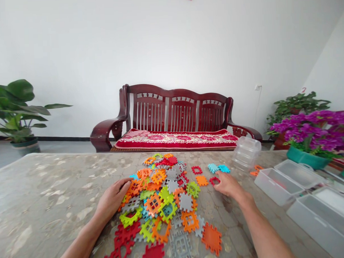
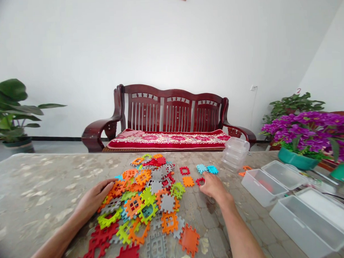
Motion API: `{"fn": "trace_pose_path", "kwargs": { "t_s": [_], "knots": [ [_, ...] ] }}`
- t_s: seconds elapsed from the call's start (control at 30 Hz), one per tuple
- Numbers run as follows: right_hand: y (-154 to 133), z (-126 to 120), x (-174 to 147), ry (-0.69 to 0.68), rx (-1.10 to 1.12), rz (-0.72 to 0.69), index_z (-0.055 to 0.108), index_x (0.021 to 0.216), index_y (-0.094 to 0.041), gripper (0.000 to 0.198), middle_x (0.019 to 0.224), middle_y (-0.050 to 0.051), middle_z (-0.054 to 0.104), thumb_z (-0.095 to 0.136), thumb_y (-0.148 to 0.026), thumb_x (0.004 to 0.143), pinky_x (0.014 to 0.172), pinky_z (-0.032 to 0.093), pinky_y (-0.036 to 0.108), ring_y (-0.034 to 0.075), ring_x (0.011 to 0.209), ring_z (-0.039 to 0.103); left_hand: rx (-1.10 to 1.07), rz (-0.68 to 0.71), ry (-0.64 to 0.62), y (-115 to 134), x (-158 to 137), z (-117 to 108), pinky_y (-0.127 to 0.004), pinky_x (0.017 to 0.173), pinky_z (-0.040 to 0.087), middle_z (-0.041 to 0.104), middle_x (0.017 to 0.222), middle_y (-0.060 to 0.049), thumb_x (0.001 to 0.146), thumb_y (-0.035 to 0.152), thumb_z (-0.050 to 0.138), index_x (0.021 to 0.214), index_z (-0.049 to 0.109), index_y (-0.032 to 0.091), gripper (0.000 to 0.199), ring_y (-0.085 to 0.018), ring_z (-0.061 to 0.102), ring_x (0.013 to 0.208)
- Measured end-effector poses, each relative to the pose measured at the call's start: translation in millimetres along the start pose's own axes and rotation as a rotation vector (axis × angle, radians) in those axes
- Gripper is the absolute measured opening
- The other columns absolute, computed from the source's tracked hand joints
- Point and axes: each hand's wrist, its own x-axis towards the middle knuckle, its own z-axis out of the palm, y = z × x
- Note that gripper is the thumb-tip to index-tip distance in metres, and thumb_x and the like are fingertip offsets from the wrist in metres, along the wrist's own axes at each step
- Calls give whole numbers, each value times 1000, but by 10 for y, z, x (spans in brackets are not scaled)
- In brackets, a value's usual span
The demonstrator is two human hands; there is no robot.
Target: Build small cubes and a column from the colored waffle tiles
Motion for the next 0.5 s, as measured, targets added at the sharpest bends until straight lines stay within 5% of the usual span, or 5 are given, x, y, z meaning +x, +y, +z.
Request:
{"fn": "trace_pose_path", "kwargs": {
  "t_s": [0.5],
  "knots": [
    [-6,40,19,-45,-3,32,69,87,-16,17,96,18,72,64,-20,71,71,43,34,30,88,65,-33,-10,-11,-6,-10,7,-34,102,45,72,117,-4,86,57,38,109,71,24,51,-26,64,112]
  ]
}}
